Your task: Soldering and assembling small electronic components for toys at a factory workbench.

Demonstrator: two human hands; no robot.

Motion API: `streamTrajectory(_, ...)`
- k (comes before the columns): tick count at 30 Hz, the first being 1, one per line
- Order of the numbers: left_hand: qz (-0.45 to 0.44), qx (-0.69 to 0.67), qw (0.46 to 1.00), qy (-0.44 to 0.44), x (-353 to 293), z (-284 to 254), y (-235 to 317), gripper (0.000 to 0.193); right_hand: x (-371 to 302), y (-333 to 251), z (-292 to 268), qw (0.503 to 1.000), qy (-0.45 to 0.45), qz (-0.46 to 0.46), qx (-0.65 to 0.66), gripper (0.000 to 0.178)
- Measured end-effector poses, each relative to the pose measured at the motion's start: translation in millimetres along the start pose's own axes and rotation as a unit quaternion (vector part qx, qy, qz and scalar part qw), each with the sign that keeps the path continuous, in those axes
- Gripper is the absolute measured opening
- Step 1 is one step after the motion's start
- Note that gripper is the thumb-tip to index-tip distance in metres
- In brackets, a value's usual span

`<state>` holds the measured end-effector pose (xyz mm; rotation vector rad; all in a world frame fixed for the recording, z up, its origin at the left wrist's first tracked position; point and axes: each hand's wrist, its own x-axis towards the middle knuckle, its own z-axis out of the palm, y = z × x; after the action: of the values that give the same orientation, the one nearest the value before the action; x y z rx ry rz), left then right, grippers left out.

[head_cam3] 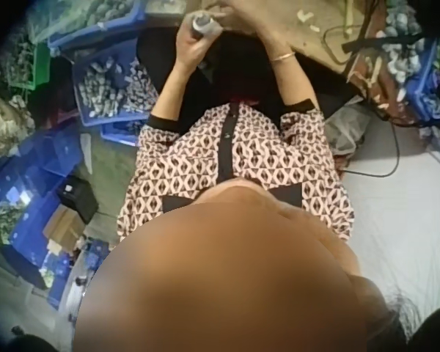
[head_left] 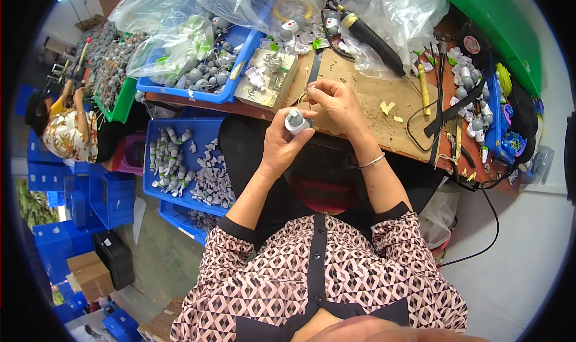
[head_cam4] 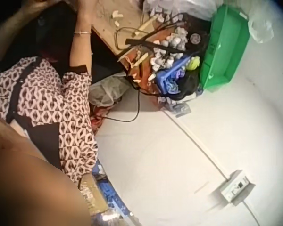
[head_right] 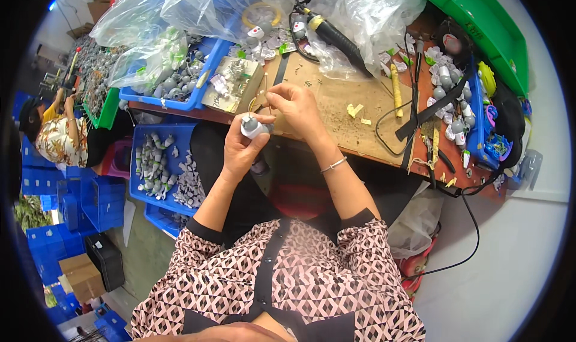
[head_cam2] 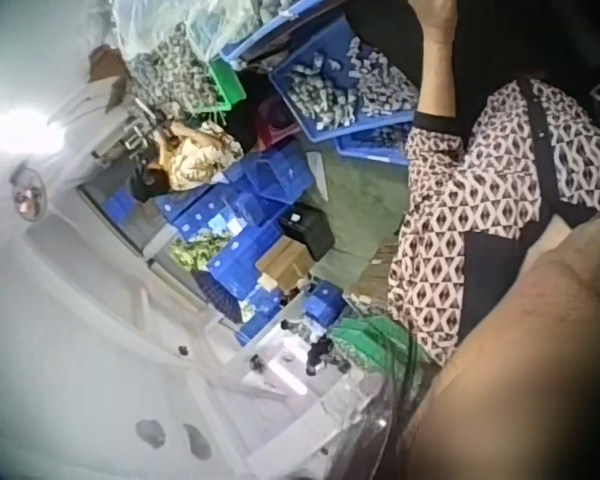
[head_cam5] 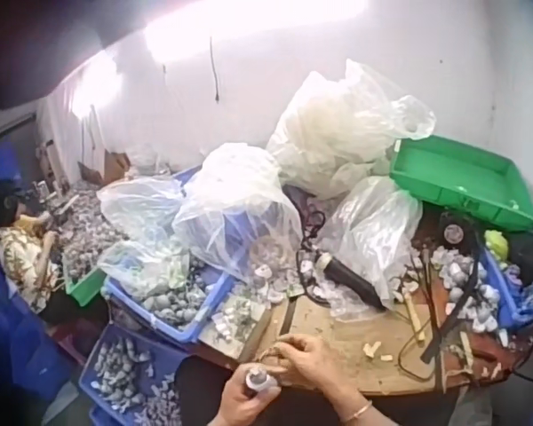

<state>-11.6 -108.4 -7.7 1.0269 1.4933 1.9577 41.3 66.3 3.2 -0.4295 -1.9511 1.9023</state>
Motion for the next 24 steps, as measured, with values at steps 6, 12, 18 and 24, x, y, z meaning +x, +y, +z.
streamTrajectory(6, -0.024, -0.038, 0.999, 0.022, -12, -4, -2, 0.037, 13, -7, 15, 0.996, -0.028, 0.036, 0.081, 0.021)
streamTrajectory(12, -0.036, -0.08, 0.995, 0.053, -19, -12, -7, 0.036, 26, 8, 21, 0.993, -0.046, 0.029, 0.102, 0.022)
streamTrajectory(18, 0.005, -0.094, 0.995, 0.044, -9, -23, 3, 0.06, 41, 5, 15, 0.994, -0.09, 0.057, 0.021, 0.023)
streamTrajectory(24, -0.005, -0.073, 0.995, 0.069, -2, -29, 14, 0.062, 56, 7, 15, 0.99, -0.094, 0.046, -0.091, 0.023)
